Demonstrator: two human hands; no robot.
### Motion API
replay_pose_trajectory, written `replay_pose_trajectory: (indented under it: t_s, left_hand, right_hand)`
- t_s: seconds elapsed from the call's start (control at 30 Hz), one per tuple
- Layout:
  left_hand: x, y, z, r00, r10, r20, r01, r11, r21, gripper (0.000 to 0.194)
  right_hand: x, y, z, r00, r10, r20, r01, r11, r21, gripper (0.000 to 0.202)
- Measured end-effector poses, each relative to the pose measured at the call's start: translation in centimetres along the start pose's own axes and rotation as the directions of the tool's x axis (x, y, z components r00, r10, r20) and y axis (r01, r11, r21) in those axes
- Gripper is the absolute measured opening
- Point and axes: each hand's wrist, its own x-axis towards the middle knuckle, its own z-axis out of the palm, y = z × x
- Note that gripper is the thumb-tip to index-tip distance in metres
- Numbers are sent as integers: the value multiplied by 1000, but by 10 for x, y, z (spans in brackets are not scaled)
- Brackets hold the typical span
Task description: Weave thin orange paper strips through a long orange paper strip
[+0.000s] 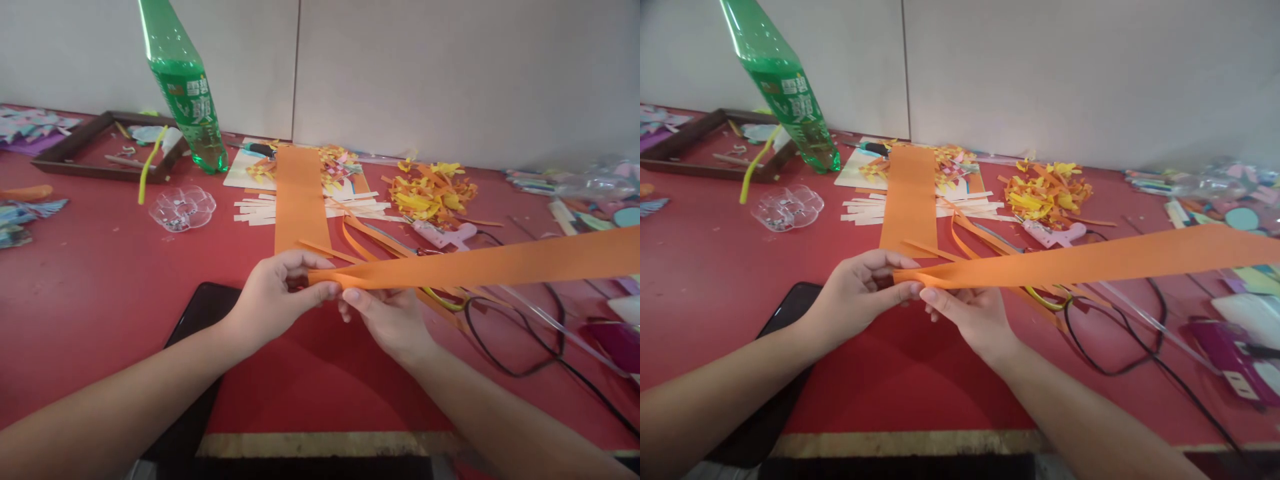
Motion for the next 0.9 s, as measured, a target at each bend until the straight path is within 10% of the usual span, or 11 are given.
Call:
replay_pose_trajectory:
  t_s: [0.9]
  left_hand:
    - [-3,8,5,998,-69,-4,69,997,-18,14]
  right_hand:
    - [-1,-3,2,997,17,-74,-20,999,-33,15]
